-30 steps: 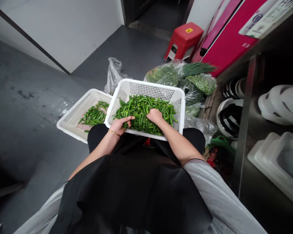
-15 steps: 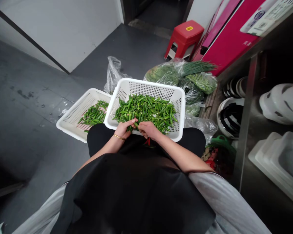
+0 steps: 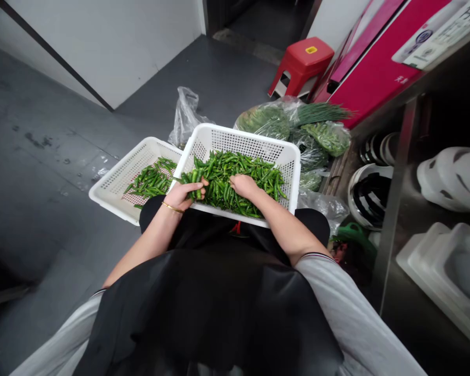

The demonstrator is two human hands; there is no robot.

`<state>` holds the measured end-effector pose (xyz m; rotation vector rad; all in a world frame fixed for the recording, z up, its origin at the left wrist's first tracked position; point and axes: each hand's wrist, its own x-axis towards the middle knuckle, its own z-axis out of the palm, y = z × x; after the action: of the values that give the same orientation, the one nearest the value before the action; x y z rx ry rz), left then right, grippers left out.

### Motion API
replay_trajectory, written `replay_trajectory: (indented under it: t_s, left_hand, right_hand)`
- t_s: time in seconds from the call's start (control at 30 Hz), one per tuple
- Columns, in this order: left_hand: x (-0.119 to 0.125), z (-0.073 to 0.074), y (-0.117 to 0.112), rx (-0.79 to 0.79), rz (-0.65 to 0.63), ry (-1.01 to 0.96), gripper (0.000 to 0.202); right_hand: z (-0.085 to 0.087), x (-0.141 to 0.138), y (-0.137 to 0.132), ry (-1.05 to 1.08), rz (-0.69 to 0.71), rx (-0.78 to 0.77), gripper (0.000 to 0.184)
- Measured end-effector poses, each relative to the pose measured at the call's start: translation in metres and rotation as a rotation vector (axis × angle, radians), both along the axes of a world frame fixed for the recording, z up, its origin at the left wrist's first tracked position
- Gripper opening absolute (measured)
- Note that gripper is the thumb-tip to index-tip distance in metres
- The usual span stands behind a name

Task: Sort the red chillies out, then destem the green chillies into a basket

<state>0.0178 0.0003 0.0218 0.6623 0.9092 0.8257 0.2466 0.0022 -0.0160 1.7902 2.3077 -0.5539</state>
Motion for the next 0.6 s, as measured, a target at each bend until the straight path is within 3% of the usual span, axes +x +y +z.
replay_trajectory:
  t_s: [0.07,0.2,0.27,0.33,0.43,0.5,0.6]
  left_hand:
    - [0.014,-0.005,0.004,0.047,-0.021,0.058,0.032]
    - [0.049,-0.018,0.010,0.152,-0.083,0.102,0.036]
    - [0.061,-0.020,0.010,0.175,-0.078,0.081,0.034]
    - [0.065,-0.020,0.009,0.155,-0.010,0.033,0.029]
    - [0.060,-0.016,0.004,0.041,0.070,-0.031,0.023]
    - [0.055,-0.014,0.000,-0.060,0.076,-0.062,0.018]
    - [0.050,-0.008,-0.003,-0.185,0.016,-0.096,0.013]
  right_hand:
    - [0.005,-0.001,0.000,0.125,-0.001,0.064,0.015]
    - [0.034,0.002,-0.008,0.467,-0.002,0.267,0.010]
    - [0.040,0.002,-0.014,0.638,-0.094,0.303,0.010]
    - [0.035,-0.001,-0.021,0.780,-0.270,0.229,0.018]
    - [0.023,-0.009,-0.035,0.917,-0.403,-0.102,0.036]
    - [0.023,-0.017,-0.047,0.944,-0.394,-0.197,0.043]
    - [0.043,-0.024,-0.061,0.893,-0.202,0.052,0.042]
